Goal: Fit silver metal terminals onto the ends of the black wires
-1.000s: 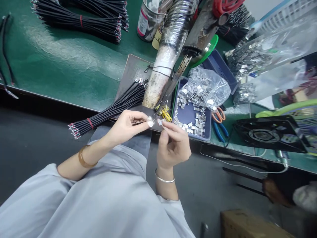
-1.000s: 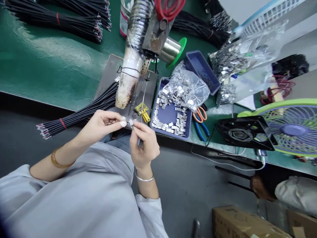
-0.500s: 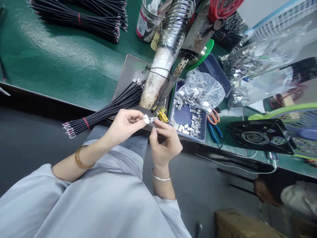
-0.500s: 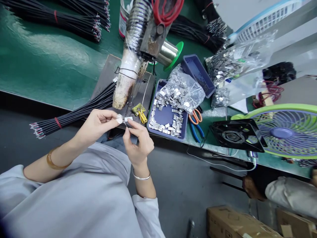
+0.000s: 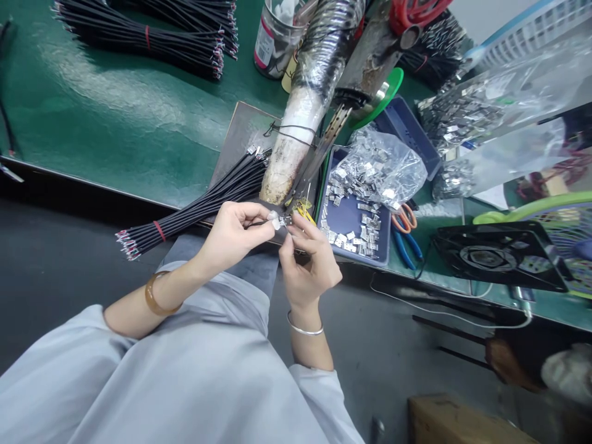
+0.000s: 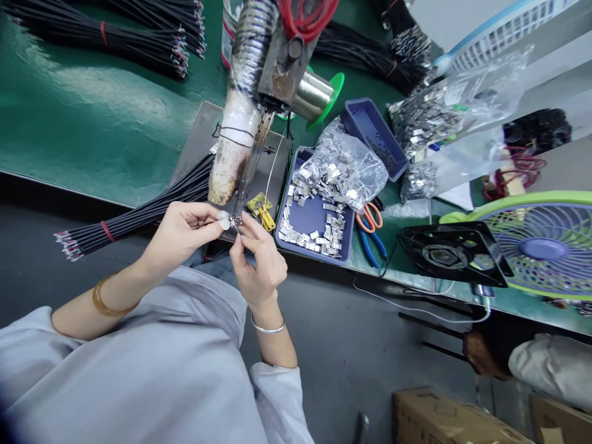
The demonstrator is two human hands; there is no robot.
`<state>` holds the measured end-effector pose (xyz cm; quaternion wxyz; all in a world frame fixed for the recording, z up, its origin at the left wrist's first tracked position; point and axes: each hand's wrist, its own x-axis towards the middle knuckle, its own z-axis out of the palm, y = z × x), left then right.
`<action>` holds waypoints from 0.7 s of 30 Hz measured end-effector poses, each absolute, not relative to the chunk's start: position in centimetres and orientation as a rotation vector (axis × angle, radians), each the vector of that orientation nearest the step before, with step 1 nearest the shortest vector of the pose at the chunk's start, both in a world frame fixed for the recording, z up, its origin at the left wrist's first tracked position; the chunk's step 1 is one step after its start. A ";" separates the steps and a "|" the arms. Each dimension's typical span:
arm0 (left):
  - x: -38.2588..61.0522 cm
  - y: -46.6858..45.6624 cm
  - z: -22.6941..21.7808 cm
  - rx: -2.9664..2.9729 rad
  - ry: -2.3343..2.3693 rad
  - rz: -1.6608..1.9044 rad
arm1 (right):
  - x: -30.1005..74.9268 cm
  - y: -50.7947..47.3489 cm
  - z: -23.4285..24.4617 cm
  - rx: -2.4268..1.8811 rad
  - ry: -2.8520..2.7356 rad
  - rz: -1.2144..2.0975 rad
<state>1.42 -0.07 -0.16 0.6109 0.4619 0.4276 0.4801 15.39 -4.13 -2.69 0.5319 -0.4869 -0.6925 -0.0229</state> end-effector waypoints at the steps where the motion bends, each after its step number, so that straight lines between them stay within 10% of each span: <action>1: 1.5 0.0 -0.1 1.060 0.990 1.113 | 15.4 -4.1 -2.6 -1.168 -1.641 -0.040; 21: 1.6 0.1 0.3 1.049 1.023 1.118 | 15.7 -4.0 -1.0 -1.192 -1.671 0.041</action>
